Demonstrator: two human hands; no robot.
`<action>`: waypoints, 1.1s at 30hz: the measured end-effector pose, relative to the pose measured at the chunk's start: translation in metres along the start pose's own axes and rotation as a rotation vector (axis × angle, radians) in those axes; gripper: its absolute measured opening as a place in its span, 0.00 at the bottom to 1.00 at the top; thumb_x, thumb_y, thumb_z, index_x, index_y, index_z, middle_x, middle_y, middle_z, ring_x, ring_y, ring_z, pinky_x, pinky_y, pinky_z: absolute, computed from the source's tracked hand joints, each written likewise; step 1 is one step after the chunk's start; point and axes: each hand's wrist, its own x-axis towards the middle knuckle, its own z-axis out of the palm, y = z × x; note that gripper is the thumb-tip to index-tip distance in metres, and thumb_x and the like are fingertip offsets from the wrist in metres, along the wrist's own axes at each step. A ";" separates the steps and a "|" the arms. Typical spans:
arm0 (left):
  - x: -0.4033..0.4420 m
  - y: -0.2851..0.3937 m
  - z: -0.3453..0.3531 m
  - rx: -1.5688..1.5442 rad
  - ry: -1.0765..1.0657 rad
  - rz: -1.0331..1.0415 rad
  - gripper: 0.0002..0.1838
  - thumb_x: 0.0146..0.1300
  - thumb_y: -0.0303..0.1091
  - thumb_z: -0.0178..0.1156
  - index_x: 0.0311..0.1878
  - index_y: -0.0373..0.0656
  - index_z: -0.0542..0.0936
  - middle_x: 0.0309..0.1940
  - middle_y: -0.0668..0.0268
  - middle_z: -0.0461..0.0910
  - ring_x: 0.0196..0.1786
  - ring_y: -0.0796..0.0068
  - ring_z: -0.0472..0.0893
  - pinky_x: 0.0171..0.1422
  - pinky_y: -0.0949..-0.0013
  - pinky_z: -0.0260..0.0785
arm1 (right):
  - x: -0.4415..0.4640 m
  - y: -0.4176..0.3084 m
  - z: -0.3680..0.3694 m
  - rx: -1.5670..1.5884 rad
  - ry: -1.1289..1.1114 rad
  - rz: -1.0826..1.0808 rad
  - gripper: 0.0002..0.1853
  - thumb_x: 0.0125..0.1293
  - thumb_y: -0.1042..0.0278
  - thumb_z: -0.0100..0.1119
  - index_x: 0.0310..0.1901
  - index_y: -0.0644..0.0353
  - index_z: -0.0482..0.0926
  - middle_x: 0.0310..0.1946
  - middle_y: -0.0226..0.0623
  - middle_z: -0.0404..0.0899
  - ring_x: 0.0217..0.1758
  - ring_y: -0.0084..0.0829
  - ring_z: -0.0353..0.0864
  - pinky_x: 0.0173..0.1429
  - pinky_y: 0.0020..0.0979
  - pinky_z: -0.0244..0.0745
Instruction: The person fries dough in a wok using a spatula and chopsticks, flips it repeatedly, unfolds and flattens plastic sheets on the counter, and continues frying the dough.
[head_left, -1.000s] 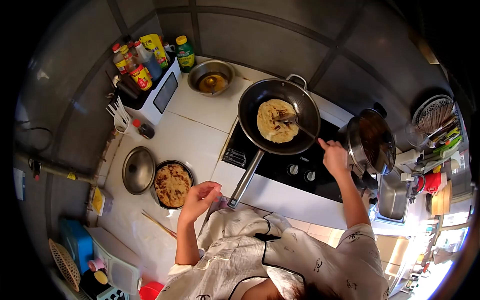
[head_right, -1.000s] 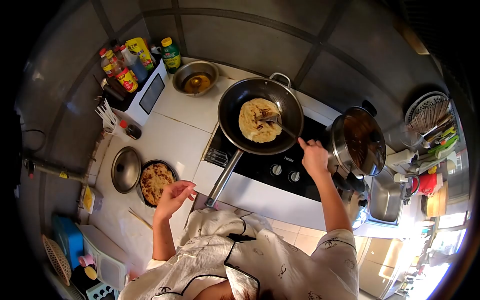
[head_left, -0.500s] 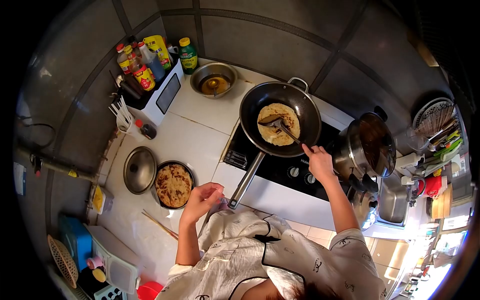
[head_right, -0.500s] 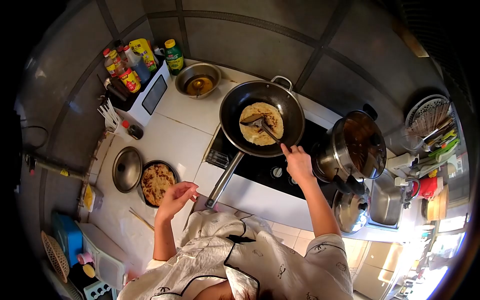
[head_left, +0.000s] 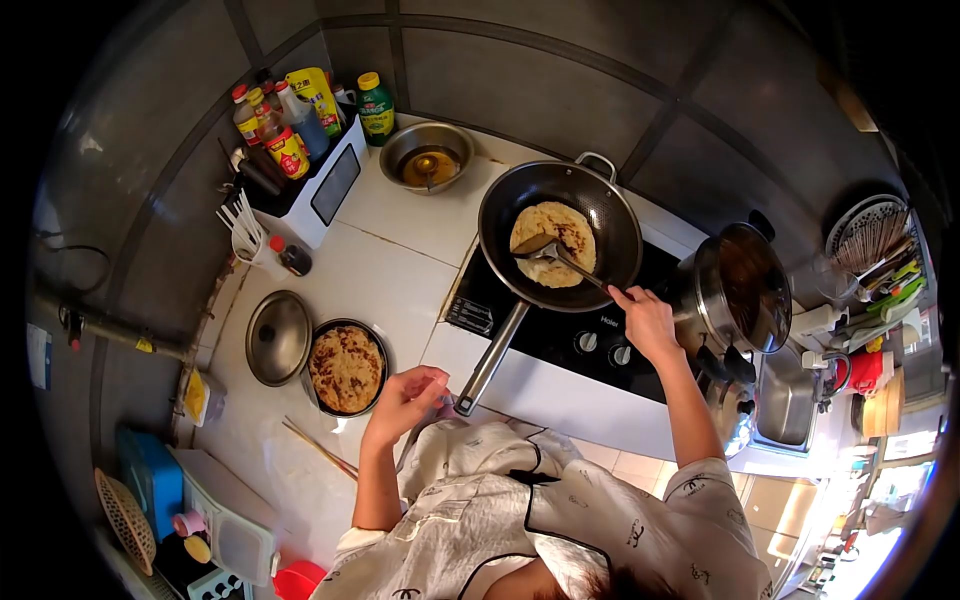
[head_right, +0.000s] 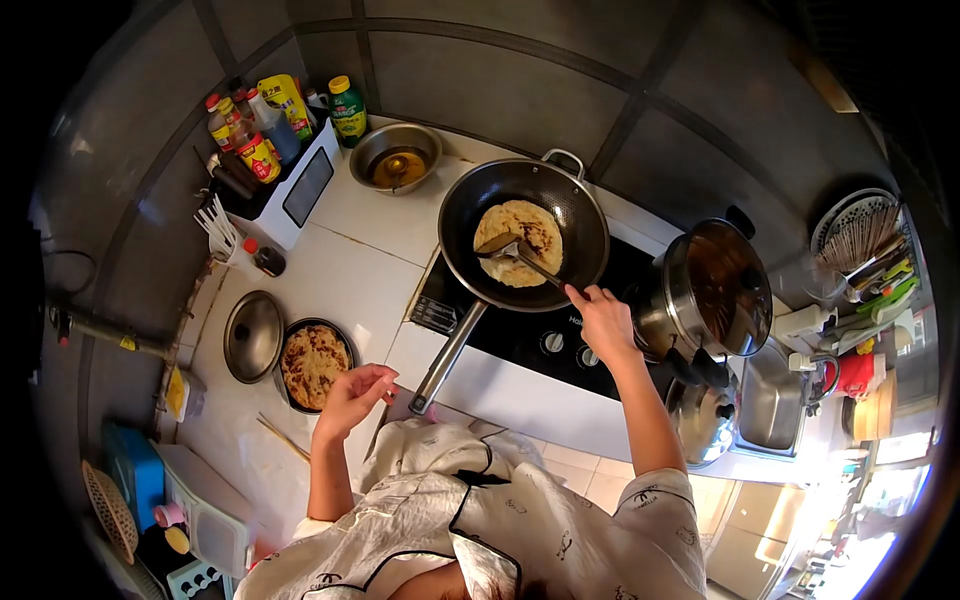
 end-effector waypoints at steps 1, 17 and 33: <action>0.001 0.001 0.000 0.003 -0.006 -0.002 0.11 0.64 0.31 0.55 0.41 0.31 0.77 0.29 0.64 0.79 0.32 0.79 0.77 0.37 0.75 0.71 | 0.003 -0.002 0.002 0.036 0.021 0.008 0.31 0.44 0.81 0.55 0.55 0.51 0.74 0.36 0.36 0.75 0.40 0.37 0.76 0.39 0.33 0.75; -0.003 -0.002 -0.003 -0.016 0.021 -0.022 0.10 0.64 0.30 0.55 0.41 0.32 0.78 0.28 0.64 0.79 0.31 0.79 0.76 0.37 0.76 0.71 | -0.020 0.028 0.010 0.097 0.004 0.228 0.26 0.51 0.77 0.55 0.54 0.47 0.75 0.40 0.43 0.76 0.34 0.43 0.79 0.40 0.39 0.75; 0.005 -0.005 0.002 -0.009 -0.014 -0.005 0.10 0.64 0.31 0.55 0.41 0.33 0.78 0.29 0.65 0.79 0.31 0.80 0.76 0.38 0.76 0.70 | -0.009 0.000 0.017 0.096 0.091 0.076 0.31 0.44 0.82 0.53 0.54 0.48 0.75 0.37 0.37 0.75 0.35 0.41 0.76 0.39 0.35 0.75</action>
